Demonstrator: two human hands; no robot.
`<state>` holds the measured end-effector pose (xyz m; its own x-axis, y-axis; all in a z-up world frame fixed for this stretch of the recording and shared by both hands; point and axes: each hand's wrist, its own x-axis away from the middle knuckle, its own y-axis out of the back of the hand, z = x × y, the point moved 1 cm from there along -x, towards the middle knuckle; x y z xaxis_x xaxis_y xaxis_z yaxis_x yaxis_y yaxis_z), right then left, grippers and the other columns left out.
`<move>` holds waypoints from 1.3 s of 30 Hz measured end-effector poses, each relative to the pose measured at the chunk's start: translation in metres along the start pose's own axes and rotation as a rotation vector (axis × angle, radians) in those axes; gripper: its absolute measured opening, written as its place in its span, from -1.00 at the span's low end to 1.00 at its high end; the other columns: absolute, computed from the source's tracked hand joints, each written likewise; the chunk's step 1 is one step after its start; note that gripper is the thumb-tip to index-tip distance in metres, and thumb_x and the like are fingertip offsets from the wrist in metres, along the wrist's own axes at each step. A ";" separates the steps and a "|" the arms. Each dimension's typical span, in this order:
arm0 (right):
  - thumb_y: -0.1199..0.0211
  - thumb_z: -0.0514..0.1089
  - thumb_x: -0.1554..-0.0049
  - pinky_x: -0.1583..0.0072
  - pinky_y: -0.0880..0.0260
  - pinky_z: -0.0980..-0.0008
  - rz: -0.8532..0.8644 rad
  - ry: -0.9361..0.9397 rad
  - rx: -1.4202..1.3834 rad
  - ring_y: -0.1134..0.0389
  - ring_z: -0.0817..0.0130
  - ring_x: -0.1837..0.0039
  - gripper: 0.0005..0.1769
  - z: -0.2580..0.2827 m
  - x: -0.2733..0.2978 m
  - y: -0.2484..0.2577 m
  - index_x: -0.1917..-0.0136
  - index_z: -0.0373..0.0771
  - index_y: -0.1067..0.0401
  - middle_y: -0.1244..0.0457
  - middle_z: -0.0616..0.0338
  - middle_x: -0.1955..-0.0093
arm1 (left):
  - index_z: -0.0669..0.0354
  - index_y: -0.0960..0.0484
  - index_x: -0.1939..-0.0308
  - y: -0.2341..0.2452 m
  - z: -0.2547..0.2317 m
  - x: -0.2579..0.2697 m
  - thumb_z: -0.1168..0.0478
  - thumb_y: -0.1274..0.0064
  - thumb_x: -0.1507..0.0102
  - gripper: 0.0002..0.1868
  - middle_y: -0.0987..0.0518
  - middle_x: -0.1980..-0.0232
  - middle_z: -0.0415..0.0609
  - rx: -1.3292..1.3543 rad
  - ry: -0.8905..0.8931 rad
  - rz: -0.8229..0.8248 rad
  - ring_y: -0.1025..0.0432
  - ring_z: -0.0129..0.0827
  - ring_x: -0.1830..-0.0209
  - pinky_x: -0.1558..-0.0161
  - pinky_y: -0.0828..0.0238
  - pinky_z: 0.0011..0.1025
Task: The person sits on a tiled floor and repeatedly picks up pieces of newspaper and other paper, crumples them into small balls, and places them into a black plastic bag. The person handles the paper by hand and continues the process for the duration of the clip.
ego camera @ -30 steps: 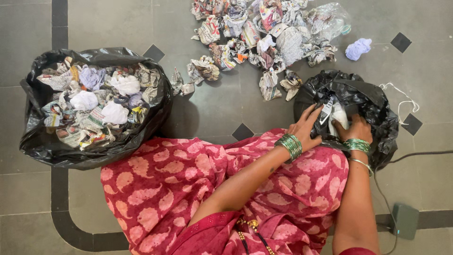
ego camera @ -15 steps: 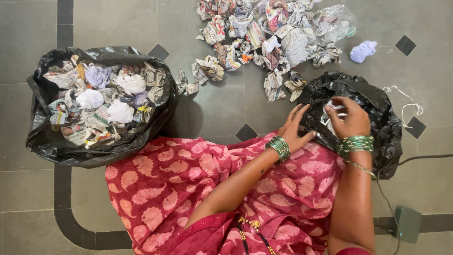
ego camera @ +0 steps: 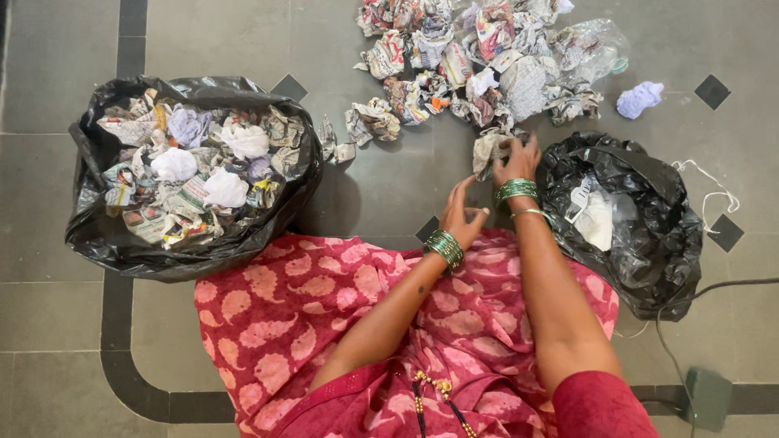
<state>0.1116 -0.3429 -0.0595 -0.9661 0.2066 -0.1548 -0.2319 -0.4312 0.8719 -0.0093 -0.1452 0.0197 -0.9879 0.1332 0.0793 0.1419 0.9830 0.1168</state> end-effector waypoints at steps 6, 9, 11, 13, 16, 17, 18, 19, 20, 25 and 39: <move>-0.41 -0.16 0.12 -0.49 0.09 -0.11 0.013 -0.043 0.142 0.02 -0.46 -0.48 -0.47 -0.027 -0.001 -0.012 -0.17 -0.10 -0.52 0.01 -0.52 -0.48 | -0.02 -0.24 -0.47 0.011 -0.011 0.006 0.24 -0.14 -0.21 -0.25 -0.33 -0.48 0.11 -0.009 0.036 -0.004 -0.64 -0.28 0.14 -0.03 -0.52 -0.27; -0.39 -0.13 0.05 -0.47 -0.01 -0.13 0.137 -0.085 0.097 -0.14 -0.33 -0.39 -0.44 -0.015 0.004 -0.013 -0.26 -0.09 -0.48 -0.17 -0.38 -0.33 | -0.03 -0.26 -0.46 0.013 -0.006 0.005 0.23 -0.14 -0.21 -0.27 -0.36 -0.46 0.10 -0.026 0.058 -0.010 -0.63 -0.29 0.15 -0.02 -0.51 -0.27; -0.39 -0.13 0.02 -0.41 -0.13 -0.10 0.183 -0.083 0.074 -0.23 -0.25 -0.32 -0.47 0.005 0.011 -0.010 -0.26 -0.09 -0.48 -0.25 -0.29 -0.26 | -0.03 -0.25 -0.48 0.013 0.001 0.003 0.22 -0.15 -0.21 -0.24 -0.36 -0.45 0.12 -0.032 0.059 -0.021 -0.63 -0.27 0.13 -0.05 -0.50 -0.25; -0.40 -0.15 0.04 -0.30 -0.30 -0.01 0.214 -0.027 0.042 -0.28 -0.22 -0.24 -0.50 0.031 0.020 -0.002 -0.20 -0.11 -0.50 -0.27 -0.24 -0.22 | -0.01 -0.21 -0.50 0.013 0.012 0.000 0.21 -0.16 -0.20 -0.21 -0.33 -0.46 0.15 -0.006 0.045 -0.023 -0.62 -0.22 0.10 -0.09 -0.49 -0.25; -0.46 -0.05 0.02 -0.11 -0.40 0.05 0.341 0.085 -0.035 -0.41 -0.07 -0.09 -0.60 0.070 0.037 0.009 -0.08 -0.14 -0.48 -0.36 -0.10 -0.07 | 0.04 -0.14 -0.53 0.013 0.037 -0.009 0.19 -0.18 -0.19 -0.15 -0.27 -0.49 0.21 0.034 -0.013 -0.028 -0.58 -0.10 -0.02 -0.15 -0.48 -0.23; -0.47 -0.02 0.00 -0.08 -0.41 0.08 0.335 0.055 -0.069 -0.42 -0.04 -0.05 -0.62 0.077 0.038 0.013 -0.04 -0.16 -0.47 -0.37 -0.07 -0.01 | 0.05 -0.13 -0.54 0.015 0.043 -0.012 0.19 -0.20 -0.20 -0.13 -0.25 -0.49 0.23 0.017 -0.044 -0.042 -0.54 -0.06 -0.11 -0.17 -0.48 -0.22; -0.49 0.02 -0.03 -0.04 -0.43 0.10 0.329 0.026 -0.102 -0.44 0.00 -0.01 -0.62 0.083 0.039 0.017 -0.01 -0.18 -0.46 -0.39 -0.04 0.04 | 0.06 -0.12 -0.55 0.019 0.044 -0.015 0.18 -0.22 -0.20 -0.12 -0.24 -0.49 0.26 0.001 -0.076 -0.056 -0.51 -0.02 -0.20 -0.19 -0.48 -0.21; -0.50 0.05 -0.05 -0.01 -0.44 0.12 0.322 -0.002 -0.136 -0.46 0.03 0.04 -0.61 0.087 0.038 0.019 0.02 -0.19 -0.45 -0.41 0.00 0.10 | 0.09 -0.12 -0.55 0.025 0.045 -0.018 0.18 -0.27 -0.19 -0.09 -0.23 -0.49 0.28 -0.098 -0.139 -0.083 -0.42 0.09 -0.27 -0.23 -0.41 -0.17; -0.51 0.05 -0.05 0.00 -0.44 0.16 0.269 0.011 -0.170 -0.47 0.08 0.06 -0.62 0.088 0.037 0.023 0.03 -0.20 -0.46 -0.41 0.02 0.12 | 0.12 -0.12 -0.56 0.033 0.046 -0.023 0.18 -0.31 -0.19 -0.06 -0.22 -0.49 0.29 -0.197 -0.202 -0.109 -0.34 0.19 -0.35 -0.27 -0.34 -0.12; -0.50 -0.04 -0.09 0.03 -0.45 0.40 0.131 -0.074 -0.435 -0.44 0.42 0.13 -0.68 0.081 0.033 0.043 0.05 -0.25 -0.44 -0.43 0.16 0.13 | 0.02 -0.21 -0.50 0.074 0.045 -0.050 0.12 -0.21 -0.20 -0.18 -0.14 -0.57 0.23 -0.090 0.010 -0.020 -0.49 -0.02 -0.25 -0.21 -0.44 -0.24; -0.41 -0.11 -0.12 -0.19 -0.47 0.39 0.565 0.067 -0.919 -0.44 0.47 -0.16 -0.59 0.195 0.128 0.090 -0.17 -0.32 -0.41 -0.40 0.17 -0.10 | 0.17 -0.30 -0.49 0.168 0.027 0.010 0.02 -0.06 -0.44 -0.40 -0.57 -0.33 0.13 0.290 0.126 0.220 -0.50 -0.24 -0.28 -0.22 -0.49 -0.32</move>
<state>-0.0104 -0.1834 0.0896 -0.9577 -0.2654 0.1111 0.2800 -0.9486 0.1474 0.0029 0.0245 0.0138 -0.9178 0.3463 0.1942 0.3085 0.9299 -0.2002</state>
